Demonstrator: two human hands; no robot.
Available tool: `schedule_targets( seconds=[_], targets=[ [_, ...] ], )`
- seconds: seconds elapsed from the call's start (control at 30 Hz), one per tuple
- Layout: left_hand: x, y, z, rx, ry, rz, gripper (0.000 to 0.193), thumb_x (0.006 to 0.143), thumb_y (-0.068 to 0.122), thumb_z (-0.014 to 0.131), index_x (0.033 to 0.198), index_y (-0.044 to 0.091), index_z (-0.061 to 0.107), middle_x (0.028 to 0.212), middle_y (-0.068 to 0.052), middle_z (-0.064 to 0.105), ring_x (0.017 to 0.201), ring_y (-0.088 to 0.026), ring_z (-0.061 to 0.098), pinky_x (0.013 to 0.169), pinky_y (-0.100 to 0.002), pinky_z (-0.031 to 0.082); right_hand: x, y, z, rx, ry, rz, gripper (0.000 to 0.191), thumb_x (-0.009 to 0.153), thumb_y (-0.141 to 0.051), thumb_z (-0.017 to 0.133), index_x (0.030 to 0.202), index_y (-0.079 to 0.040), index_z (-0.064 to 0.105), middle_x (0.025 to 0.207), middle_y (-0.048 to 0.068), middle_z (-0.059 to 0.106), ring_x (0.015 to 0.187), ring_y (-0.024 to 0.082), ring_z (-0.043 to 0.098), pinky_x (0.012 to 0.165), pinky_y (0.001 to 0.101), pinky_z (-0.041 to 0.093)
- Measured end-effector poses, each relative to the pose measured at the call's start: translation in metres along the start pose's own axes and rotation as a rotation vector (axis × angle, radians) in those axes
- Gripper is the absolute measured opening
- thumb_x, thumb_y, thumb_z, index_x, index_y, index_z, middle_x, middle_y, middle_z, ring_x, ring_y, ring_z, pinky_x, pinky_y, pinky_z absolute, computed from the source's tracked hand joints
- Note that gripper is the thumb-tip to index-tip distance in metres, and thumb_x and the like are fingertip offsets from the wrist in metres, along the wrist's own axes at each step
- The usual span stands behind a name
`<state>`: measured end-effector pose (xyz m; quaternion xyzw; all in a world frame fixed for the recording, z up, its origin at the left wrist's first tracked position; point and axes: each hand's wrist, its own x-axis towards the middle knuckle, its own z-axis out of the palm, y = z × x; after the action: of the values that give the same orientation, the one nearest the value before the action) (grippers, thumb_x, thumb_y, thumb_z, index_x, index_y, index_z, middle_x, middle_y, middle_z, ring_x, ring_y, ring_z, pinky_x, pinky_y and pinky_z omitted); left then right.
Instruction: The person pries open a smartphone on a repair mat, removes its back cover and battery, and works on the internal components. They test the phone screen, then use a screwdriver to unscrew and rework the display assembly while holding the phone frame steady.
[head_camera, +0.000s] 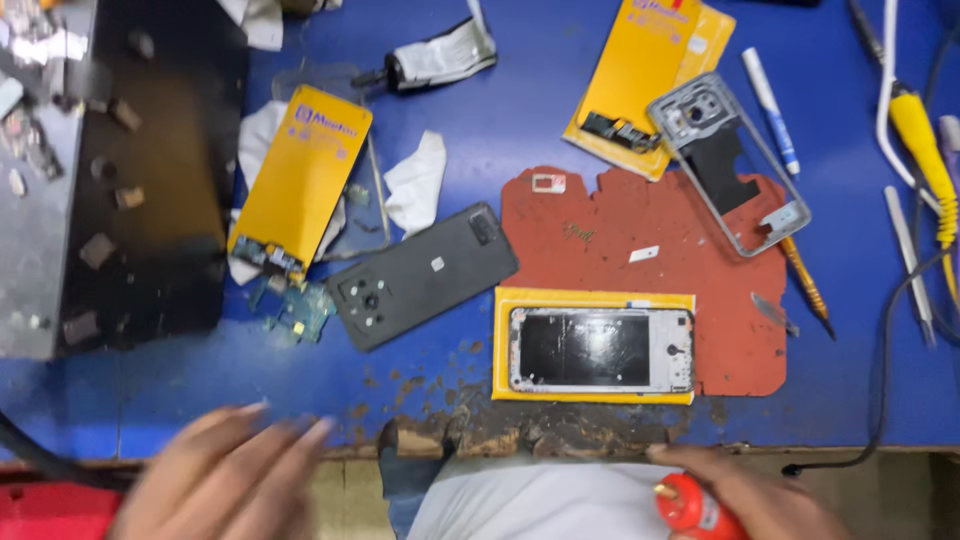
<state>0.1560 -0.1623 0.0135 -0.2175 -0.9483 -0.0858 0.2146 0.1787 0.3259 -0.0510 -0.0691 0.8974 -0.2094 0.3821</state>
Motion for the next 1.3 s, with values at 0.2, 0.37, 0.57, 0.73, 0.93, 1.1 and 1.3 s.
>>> schedule_targets(
  seconds=[0.2, 0.37, 0.57, 0.73, 0.93, 1.1, 1.3],
  targets=[
    [-0.018, 0.029, 0.04, -0.22, 0.122, -0.139, 0.018, 0.074, -0.007, 0.081, 0.091, -0.006, 0.076, 0.085, -0.015, 0.073, 0.079, -0.027, 0.07, 0.077, -0.035, 0.057, -0.009, -0.003, -0.045, -0.37, 0.37, 0.04, 0.068, 0.067, -0.045, 0.087, 0.13, -0.028, 0.069, 0.111, -0.001, 0.077, 0.1, 0.014, 0.076, 0.09, 0.0339, 0.061],
    [0.031, 0.041, 0.04, -0.21, -0.016, -0.196, 0.042, 0.078, 0.022, 0.086, 0.106, -0.005, 0.073, 0.097, -0.017, 0.07, 0.09, -0.031, 0.066, 0.084, -0.044, 0.052, -0.013, -0.027, -0.093, -0.507, 0.599, -0.027, 0.064, 0.062, -0.022, 0.089, 0.124, -0.016, 0.075, 0.098, 0.002, 0.075, 0.079, 0.017, 0.071, 0.074, 0.0331, 0.058],
    [0.051, 0.084, 0.082, -0.527, -0.193, -0.141, 0.091, 0.073, 0.042, 0.083, 0.144, 0.0, 0.044, 0.142, -0.019, 0.055, 0.137, -0.038, 0.046, 0.114, -0.06, 0.027, 0.001, -0.057, -0.116, -0.593, 0.764, -0.234, 0.054, 0.063, -0.006, 0.083, 0.116, -0.007, 0.074, 0.101, 0.006, 0.075, 0.079, 0.022, 0.069, 0.071, 0.0369, 0.056],
    [0.069, 0.087, 0.083, -0.685, -0.256, -0.21, 0.083, 0.073, 0.023, 0.086, 0.143, 0.004, 0.045, 0.135, -0.016, 0.057, 0.138, -0.037, 0.047, 0.119, -0.06, 0.025, 0.004, -0.062, -0.129, -0.549, 0.807, -0.304, 0.058, 0.061, -0.009, 0.083, 0.118, -0.006, 0.074, 0.102, 0.007, 0.074, 0.08, 0.022, 0.068, 0.072, 0.0364, 0.055],
    [0.08, 0.095, 0.076, -1.107, -0.092, -0.278, 0.078, 0.077, 0.015, 0.088, 0.138, 0.009, 0.041, 0.144, -0.022, 0.054, 0.141, -0.035, 0.055, 0.115, -0.049, 0.047, 0.005, -0.052, -0.127, -0.432, 0.85, -0.257, 0.058, 0.063, -0.016, 0.085, 0.119, -0.01, 0.074, 0.101, 0.005, 0.075, 0.08, 0.02, 0.07, 0.073, 0.0343, 0.056],
    [0.104, 0.109, 0.09, -1.678, 0.177, -0.282, 0.07, 0.098, 0.021, 0.082, 0.147, 0.009, 0.034, 0.145, -0.022, 0.05, 0.136, -0.029, 0.059, 0.12, -0.042, 0.052, 0.005, -0.05, -0.123, -0.302, 0.928, -0.308, 0.055, 0.067, -0.015, 0.084, 0.12, -0.008, 0.071, 0.104, 0.006, 0.073, 0.087, 0.021, 0.071, 0.077, 0.0329, 0.057],
    [0.146, 0.101, 0.093, -2.075, 0.14, -0.681, 0.065, 0.105, 0.049, 0.049, 0.152, 0.004, 0.04, 0.132, -0.022, 0.063, 0.115, -0.029, 0.067, 0.096, -0.041, 0.059, 0.008, -0.06, -0.125, -0.45, 0.849, -0.504, 0.054, 0.06, -0.013, 0.083, 0.113, -0.007, 0.073, 0.103, 0.008, 0.075, 0.085, 0.023, 0.072, 0.073, 0.035, 0.056]
  ],
)
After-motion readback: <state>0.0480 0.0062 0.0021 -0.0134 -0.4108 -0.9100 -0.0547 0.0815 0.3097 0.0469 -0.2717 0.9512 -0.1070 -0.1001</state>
